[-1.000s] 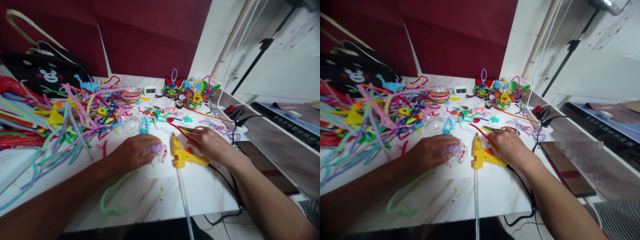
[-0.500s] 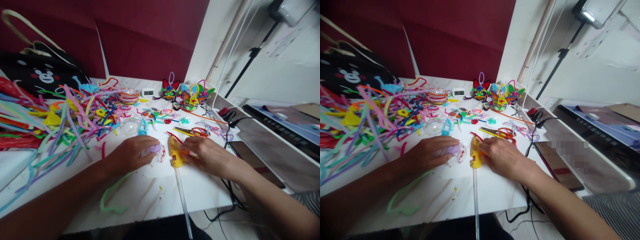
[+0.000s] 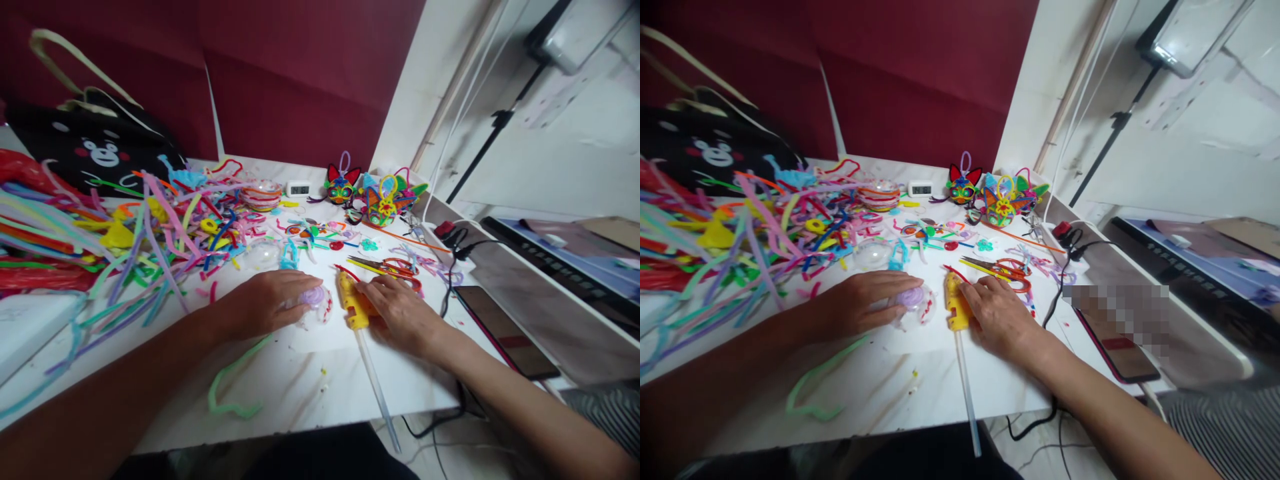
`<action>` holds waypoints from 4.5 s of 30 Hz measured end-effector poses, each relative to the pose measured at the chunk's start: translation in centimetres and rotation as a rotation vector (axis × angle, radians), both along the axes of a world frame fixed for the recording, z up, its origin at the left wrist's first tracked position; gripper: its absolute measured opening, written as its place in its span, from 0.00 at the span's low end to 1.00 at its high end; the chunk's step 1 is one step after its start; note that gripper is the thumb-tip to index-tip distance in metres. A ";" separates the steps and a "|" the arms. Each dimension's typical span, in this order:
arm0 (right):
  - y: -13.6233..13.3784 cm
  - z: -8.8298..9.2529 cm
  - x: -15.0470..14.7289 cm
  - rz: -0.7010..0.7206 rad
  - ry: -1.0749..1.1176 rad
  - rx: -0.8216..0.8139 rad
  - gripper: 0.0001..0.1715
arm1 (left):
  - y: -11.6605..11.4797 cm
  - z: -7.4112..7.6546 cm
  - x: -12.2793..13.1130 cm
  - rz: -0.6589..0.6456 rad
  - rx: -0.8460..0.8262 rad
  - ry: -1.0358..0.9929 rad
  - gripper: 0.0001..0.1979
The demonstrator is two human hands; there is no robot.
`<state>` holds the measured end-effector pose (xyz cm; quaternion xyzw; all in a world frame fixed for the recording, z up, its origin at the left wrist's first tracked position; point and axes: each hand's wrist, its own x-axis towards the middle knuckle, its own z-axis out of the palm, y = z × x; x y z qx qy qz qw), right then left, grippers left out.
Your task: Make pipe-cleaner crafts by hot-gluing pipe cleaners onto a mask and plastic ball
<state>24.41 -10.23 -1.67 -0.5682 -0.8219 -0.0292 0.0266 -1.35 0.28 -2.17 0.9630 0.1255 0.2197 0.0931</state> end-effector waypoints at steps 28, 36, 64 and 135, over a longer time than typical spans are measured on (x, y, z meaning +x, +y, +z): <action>-0.9 1.7 2.6 -0.151 1.479 -0.525 0.35 | 0.1 -0.3 -0.1 -0.029 -0.008 -0.056 0.17; -1.0 1.8 3.0 -0.208 1.493 -0.541 0.16 | -0.1 -0.1 -0.2 -0.012 -0.009 -0.032 0.17; -2.8 3.3 1.3 -0.041 0.920 -0.419 0.05 | -0.1 -1.3 -0.2 -0.002 0.199 -0.022 0.18; -2.7 2.0 1.0 0.144 0.763 -0.292 0.18 | -1.3 -0.5 -0.1 0.021 0.523 0.132 0.18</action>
